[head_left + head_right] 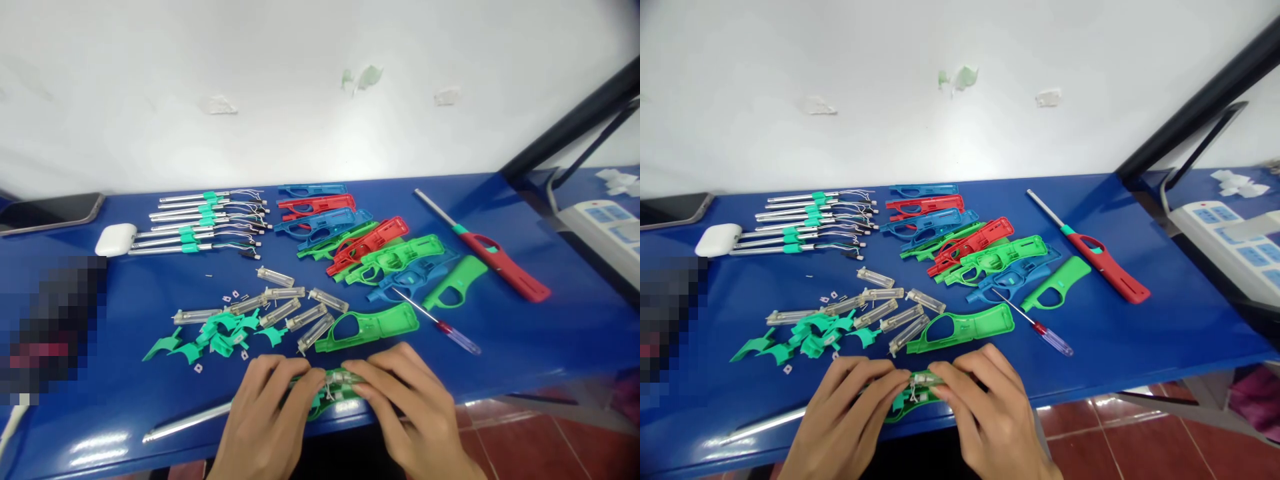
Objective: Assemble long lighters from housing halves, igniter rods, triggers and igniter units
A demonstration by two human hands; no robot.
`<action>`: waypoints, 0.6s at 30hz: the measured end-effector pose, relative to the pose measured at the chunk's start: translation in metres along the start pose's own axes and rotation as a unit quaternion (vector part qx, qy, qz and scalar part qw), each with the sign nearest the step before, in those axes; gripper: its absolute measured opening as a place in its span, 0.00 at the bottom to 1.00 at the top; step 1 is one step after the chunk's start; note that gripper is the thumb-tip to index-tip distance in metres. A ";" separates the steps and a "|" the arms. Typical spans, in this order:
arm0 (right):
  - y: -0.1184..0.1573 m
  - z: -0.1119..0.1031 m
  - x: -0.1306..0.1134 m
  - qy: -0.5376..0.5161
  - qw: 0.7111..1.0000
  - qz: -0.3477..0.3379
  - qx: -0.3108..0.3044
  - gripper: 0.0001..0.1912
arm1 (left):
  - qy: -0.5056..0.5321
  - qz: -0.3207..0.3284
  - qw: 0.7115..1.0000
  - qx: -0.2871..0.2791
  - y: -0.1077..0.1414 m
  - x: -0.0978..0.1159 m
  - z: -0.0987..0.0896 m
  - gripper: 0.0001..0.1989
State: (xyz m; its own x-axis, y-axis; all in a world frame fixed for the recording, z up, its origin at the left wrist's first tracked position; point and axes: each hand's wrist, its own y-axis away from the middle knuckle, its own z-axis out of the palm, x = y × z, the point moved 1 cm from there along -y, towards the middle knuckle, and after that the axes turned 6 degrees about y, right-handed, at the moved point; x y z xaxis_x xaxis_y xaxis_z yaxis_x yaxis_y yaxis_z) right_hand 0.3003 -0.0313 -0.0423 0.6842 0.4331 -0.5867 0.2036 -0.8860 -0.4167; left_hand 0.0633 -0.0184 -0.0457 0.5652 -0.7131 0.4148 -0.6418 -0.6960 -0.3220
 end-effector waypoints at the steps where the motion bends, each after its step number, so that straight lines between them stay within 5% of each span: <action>1: 0.000 0.000 0.000 0.000 1.000 0.000 -0.001 0.14 | 0.001 -0.005 1.000 0.001 0.001 0.000 0.002 0.17; 18: -0.003 0.000 -0.003 0.013 1.000 -0.016 -0.013 0.15 | -0.013 0.026 0.997 0.074 0.010 0.002 0.016 0.22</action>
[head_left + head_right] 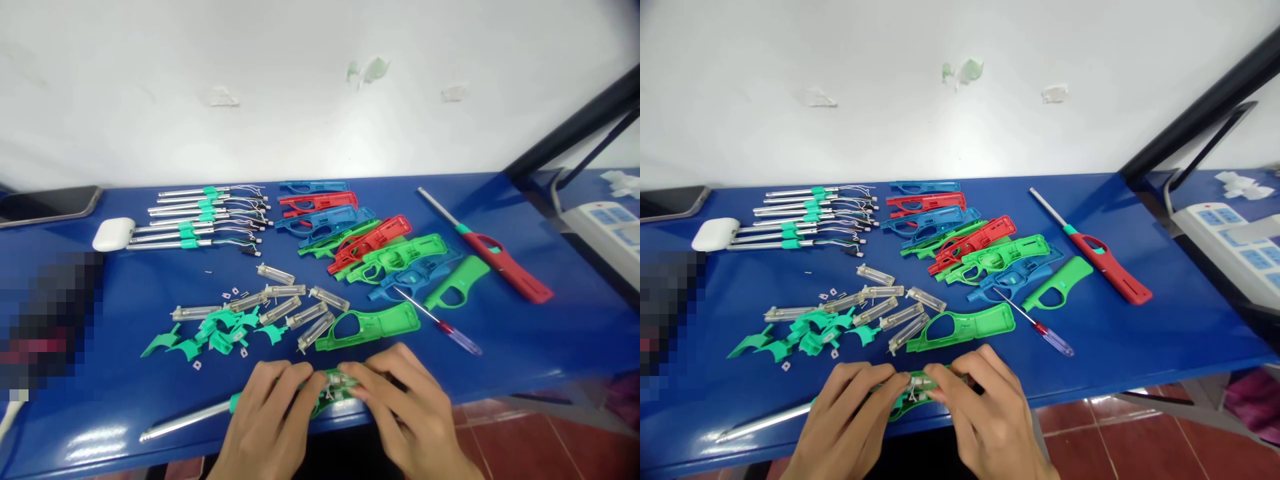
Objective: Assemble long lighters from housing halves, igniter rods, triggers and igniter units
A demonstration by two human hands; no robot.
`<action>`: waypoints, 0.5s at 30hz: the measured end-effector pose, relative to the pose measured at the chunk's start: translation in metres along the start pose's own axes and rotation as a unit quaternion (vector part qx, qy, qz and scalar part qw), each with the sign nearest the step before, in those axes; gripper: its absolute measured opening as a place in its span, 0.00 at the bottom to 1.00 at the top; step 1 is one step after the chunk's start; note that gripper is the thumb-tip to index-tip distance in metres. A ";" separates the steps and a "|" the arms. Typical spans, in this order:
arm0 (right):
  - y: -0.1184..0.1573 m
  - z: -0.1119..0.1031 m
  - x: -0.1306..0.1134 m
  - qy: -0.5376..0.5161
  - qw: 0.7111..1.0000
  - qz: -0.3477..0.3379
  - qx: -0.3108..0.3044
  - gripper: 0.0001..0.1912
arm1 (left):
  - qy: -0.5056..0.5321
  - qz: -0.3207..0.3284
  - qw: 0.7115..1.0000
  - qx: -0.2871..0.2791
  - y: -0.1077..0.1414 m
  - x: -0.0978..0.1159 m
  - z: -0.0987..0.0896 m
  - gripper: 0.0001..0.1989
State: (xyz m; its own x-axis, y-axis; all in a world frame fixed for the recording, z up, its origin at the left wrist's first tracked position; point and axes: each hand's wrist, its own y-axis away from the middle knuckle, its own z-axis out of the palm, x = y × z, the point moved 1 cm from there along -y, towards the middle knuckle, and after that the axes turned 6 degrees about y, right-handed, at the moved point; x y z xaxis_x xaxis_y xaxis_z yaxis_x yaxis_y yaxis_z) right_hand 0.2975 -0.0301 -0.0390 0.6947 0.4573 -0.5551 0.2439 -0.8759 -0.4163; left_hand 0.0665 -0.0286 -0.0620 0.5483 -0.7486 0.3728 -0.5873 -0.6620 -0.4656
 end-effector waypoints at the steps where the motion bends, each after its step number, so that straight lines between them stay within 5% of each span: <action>1: 0.000 0.000 0.000 0.001 1.000 0.002 0.000 0.14 | 0.001 -0.002 1.000 0.004 -0.001 0.000 0.000 0.21; 8: 0.001 -0.002 0.001 0.022 0.999 0.047 0.003 0.09 | -0.023 -0.039 0.997 0.066 -0.013 0.004 -0.023 0.15; 15: -0.001 -0.002 0.003 0.025 0.999 0.038 0.001 0.12 | -0.019 -0.153 0.984 0.084 0.023 -0.007 -0.046 0.17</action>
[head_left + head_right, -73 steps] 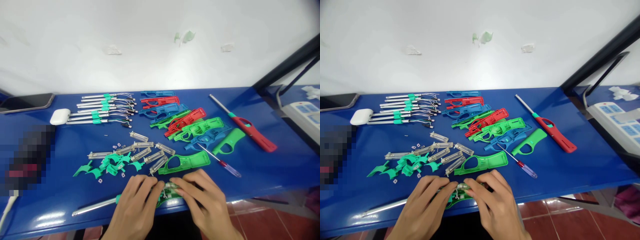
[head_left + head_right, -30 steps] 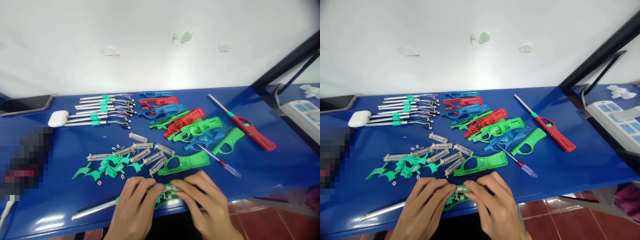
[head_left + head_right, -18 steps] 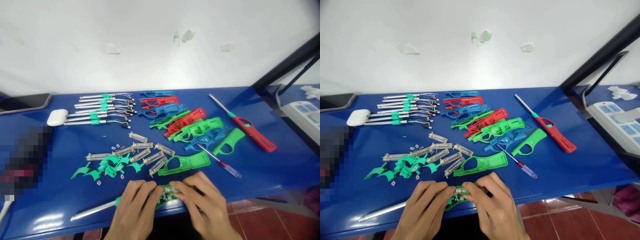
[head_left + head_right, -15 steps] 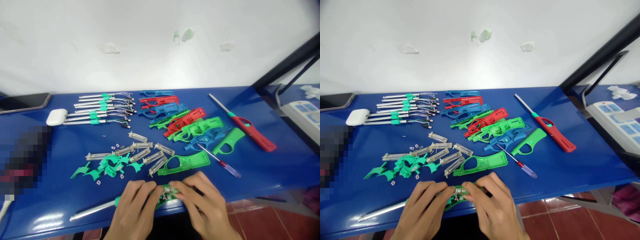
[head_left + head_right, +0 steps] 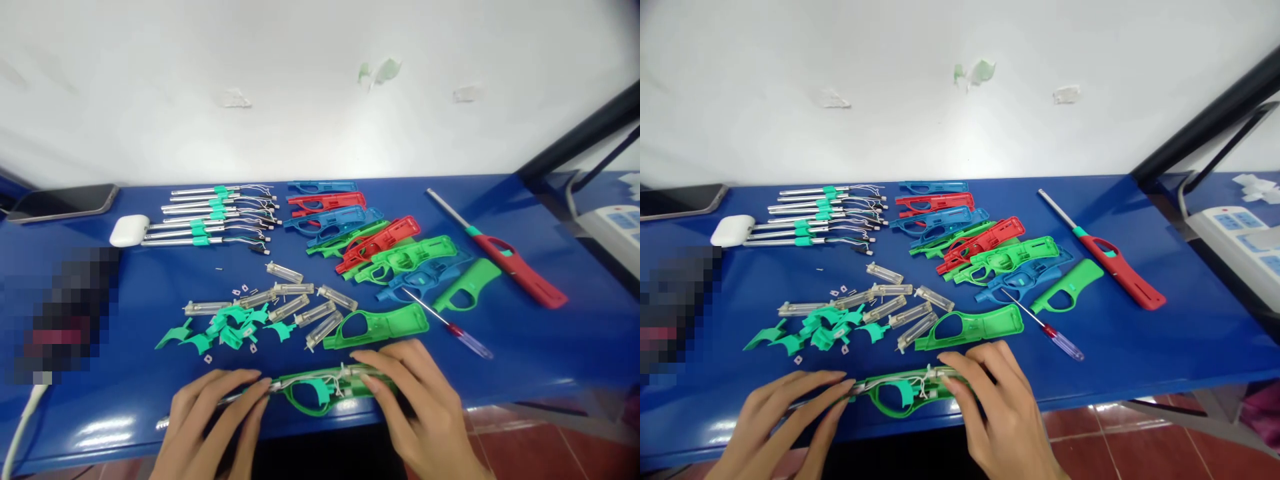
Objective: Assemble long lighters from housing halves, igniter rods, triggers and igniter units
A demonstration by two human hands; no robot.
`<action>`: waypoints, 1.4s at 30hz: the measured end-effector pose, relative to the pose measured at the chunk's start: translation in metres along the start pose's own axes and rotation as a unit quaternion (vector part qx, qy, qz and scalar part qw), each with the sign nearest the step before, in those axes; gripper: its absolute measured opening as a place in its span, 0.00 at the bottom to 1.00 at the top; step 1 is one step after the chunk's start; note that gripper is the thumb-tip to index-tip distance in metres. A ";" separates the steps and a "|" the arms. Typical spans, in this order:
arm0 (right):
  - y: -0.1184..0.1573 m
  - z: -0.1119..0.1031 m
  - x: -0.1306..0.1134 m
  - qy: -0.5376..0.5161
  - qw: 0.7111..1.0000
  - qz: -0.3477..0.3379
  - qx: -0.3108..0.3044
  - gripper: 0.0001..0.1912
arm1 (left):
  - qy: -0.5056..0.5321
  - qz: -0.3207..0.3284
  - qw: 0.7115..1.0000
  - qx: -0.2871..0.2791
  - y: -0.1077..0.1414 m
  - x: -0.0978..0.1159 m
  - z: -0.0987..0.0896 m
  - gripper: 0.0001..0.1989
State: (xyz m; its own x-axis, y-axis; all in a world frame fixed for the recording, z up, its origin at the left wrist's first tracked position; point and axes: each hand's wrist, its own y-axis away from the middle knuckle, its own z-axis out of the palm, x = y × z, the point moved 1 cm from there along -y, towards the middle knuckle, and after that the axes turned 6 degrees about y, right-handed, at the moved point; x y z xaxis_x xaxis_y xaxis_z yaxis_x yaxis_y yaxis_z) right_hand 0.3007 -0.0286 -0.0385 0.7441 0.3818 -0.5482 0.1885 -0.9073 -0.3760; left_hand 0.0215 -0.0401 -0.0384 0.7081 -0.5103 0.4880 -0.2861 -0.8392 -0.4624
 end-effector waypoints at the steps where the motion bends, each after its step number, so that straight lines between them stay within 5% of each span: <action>1: 0.000 0.000 0.000 -0.001 1.000 -0.002 0.001 0.11 | 0.001 -0.003 1.000 -0.007 0.004 -0.003 -0.001 0.17; 14: -0.003 0.002 -0.001 0.021 0.999 -0.017 0.026 0.08 | -0.016 0.029 0.996 -0.082 0.008 -0.020 -0.005 0.20; 42: 0.005 0.010 0.007 0.083 0.995 -0.042 0.027 0.09 | 0.019 -0.025 0.995 -0.095 0.003 -0.018 -0.006 0.24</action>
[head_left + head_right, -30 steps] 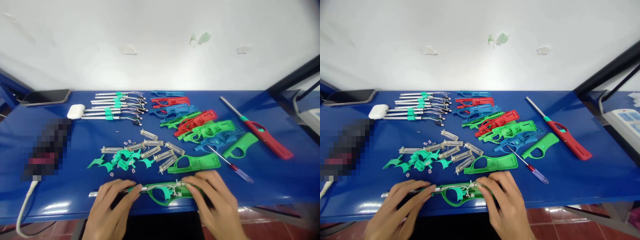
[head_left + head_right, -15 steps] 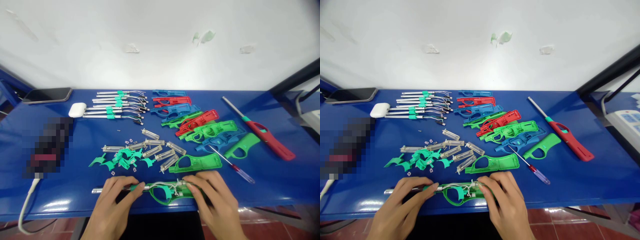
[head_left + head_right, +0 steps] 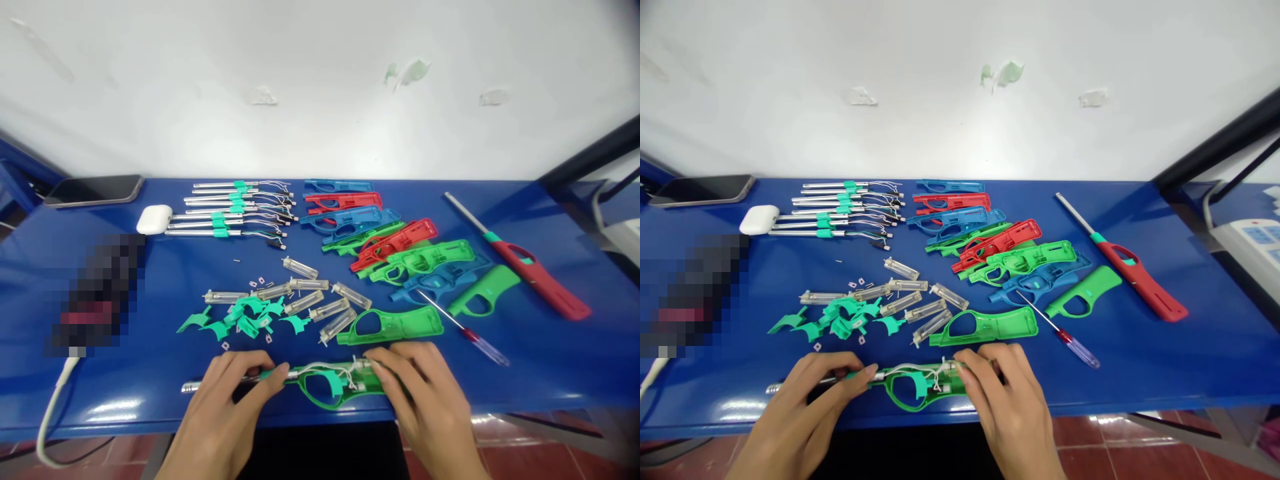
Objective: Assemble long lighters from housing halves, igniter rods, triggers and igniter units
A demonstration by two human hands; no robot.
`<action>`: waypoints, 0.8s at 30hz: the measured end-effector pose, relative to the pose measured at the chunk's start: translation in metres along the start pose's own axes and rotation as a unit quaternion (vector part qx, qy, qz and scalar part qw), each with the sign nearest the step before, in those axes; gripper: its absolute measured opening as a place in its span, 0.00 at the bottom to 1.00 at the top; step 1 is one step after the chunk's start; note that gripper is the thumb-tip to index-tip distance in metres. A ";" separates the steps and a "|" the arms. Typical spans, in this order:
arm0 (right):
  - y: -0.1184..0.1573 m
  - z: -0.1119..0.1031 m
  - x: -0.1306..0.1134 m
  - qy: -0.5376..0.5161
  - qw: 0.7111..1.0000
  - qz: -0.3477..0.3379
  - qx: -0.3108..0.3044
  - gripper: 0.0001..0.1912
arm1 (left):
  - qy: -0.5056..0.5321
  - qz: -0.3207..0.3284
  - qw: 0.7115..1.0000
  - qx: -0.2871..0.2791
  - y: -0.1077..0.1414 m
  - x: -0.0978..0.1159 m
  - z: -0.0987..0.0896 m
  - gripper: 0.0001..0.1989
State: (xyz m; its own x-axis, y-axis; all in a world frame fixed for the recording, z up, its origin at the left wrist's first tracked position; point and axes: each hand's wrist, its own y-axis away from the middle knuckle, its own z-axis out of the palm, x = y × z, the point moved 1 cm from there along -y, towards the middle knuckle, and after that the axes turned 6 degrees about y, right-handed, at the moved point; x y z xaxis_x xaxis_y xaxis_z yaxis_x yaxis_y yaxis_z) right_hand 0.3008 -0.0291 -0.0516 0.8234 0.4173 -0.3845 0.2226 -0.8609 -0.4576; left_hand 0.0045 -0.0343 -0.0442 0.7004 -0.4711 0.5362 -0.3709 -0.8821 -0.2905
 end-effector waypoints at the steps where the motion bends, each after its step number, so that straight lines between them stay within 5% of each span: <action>1: 0.000 0.000 -0.001 0.003 1.000 0.002 -0.001 0.09 | -0.005 -0.001 1.000 -0.005 0.001 -0.001 -0.001 0.24; 13: -0.003 0.000 -0.002 0.013 1.000 0.000 0.002 0.09 | -0.015 0.018 0.999 -0.033 0.007 -0.007 0.000 0.31; 24: -0.002 0.001 -0.005 0.014 1.000 0.013 -0.014 0.09 | -0.049 -0.001 0.997 -0.055 0.007 -0.005 -0.002 0.25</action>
State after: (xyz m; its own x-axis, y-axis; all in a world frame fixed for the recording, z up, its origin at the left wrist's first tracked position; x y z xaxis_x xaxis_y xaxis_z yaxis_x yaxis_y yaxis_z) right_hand 0.2955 -0.0291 -0.0495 0.8437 0.3861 -0.3730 0.2146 -0.8795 -0.4249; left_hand -0.0031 -0.0383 -0.0471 0.7556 -0.4714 0.4548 -0.4299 -0.8808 -0.1986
